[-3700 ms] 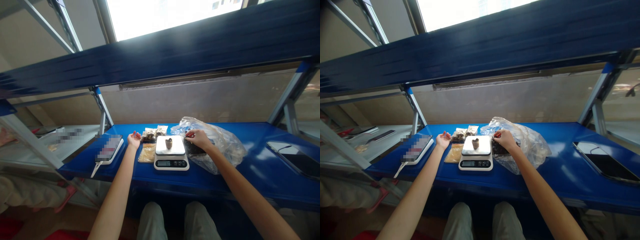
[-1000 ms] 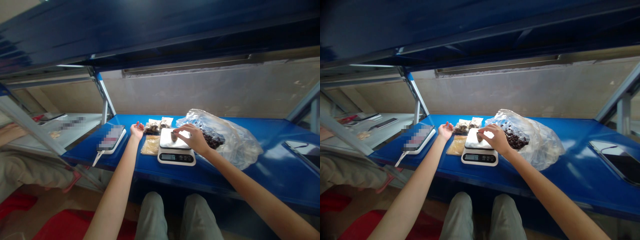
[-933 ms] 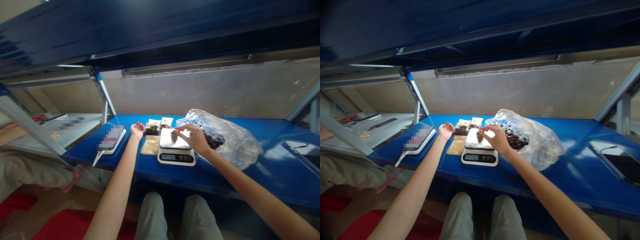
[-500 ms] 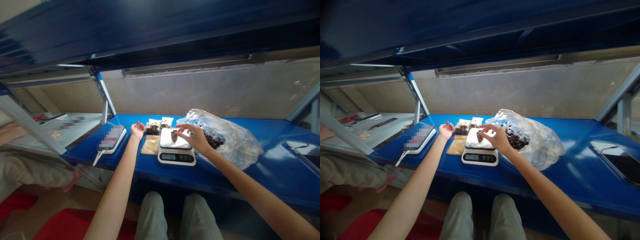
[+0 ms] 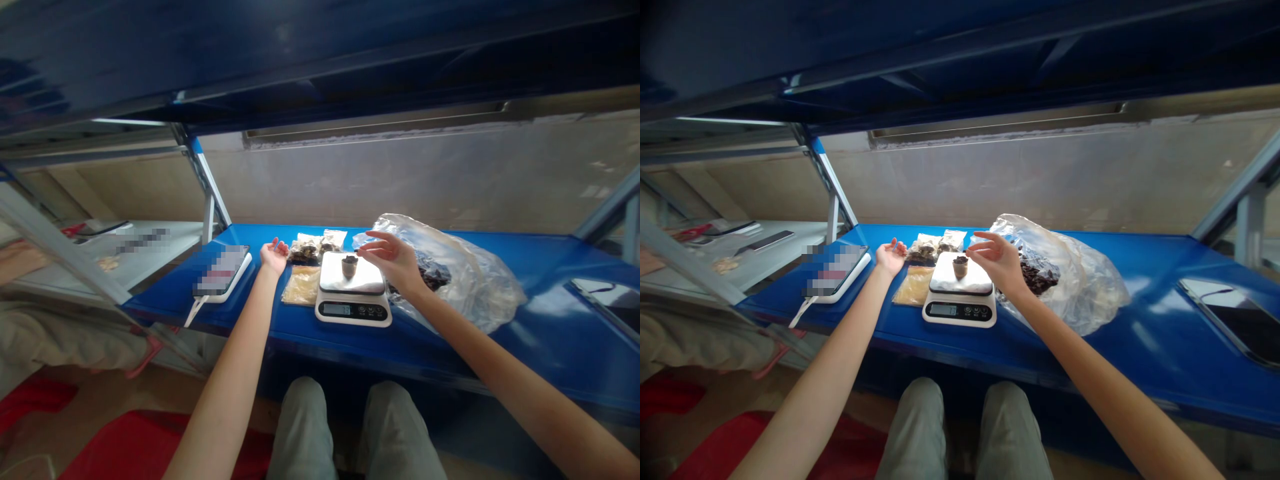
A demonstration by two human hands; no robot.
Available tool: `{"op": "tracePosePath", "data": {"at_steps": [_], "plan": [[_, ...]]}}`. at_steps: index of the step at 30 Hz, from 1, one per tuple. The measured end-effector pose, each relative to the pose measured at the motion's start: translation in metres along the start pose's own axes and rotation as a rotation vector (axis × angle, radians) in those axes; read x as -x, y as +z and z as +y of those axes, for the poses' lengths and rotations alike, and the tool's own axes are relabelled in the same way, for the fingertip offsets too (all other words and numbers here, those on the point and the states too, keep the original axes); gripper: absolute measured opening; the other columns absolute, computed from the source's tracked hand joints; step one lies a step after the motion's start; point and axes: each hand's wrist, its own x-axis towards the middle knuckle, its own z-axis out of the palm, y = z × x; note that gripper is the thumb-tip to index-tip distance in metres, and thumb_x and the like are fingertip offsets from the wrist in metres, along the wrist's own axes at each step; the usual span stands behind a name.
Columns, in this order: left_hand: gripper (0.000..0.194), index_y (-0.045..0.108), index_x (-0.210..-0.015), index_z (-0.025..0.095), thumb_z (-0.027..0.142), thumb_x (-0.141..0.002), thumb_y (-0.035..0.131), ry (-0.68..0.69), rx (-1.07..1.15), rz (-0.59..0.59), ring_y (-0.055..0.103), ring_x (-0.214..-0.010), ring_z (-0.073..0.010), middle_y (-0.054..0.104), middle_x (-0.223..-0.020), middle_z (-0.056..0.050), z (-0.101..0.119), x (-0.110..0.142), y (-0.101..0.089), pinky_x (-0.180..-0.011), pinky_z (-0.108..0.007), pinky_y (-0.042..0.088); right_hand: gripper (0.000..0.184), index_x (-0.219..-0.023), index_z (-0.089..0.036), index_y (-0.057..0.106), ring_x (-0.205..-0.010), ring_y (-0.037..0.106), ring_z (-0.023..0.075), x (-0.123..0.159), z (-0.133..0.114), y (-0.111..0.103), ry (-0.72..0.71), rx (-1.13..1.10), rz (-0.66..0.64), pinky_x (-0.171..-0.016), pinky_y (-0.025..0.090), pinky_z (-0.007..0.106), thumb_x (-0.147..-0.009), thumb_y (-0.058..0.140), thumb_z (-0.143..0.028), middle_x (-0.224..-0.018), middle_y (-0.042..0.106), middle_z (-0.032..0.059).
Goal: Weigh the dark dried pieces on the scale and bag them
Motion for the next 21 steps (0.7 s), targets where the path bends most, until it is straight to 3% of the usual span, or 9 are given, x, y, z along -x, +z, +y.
{"op": "tracePosePath", "data": {"at_steps": [8,14,21], "plan": [[0.015,0.050,-0.070,0.017,0.011,-0.074,0.036,-0.006,0.001,0.004,0.050,-0.047,-0.0108,0.051,-0.055,-0.001,0.0003,0.0008,0.0007,-0.048,-0.020,0.039,0.047,-0.106,-0.022,0.061,-0.075,0.067,0.0177,-0.0021,0.0066,0.0000,-0.034,0.004,-0.051,-0.070,0.057,0.034,-0.064,0.075,-0.034,-0.080,0.069,0.0018],[0.015,0.051,-0.071,0.017,0.011,-0.072,0.037,-0.008,0.001,0.005,0.050,-0.048,-0.0111,0.051,-0.056,-0.001,0.0001,-0.0005,0.0001,-0.049,-0.020,0.038,0.046,-0.109,-0.021,0.060,-0.083,0.067,0.0201,-0.0014,0.0072,0.0006,-0.067,0.054,-0.046,-0.075,0.056,0.038,-0.067,0.072,-0.036,-0.085,0.071,0.0046],[0.014,0.052,-0.072,0.017,0.011,-0.072,0.039,-0.009,0.005,0.010,0.050,-0.048,-0.0118,0.051,-0.057,-0.001,0.0000,-0.0016,-0.0005,-0.049,-0.021,0.038,0.041,-0.115,-0.023,0.058,-0.091,0.066,0.0210,0.0025,0.0033,0.0019,-0.181,0.251,-0.130,-0.078,0.056,0.039,-0.077,0.062,-0.035,-0.097,0.071,0.0056]]}}
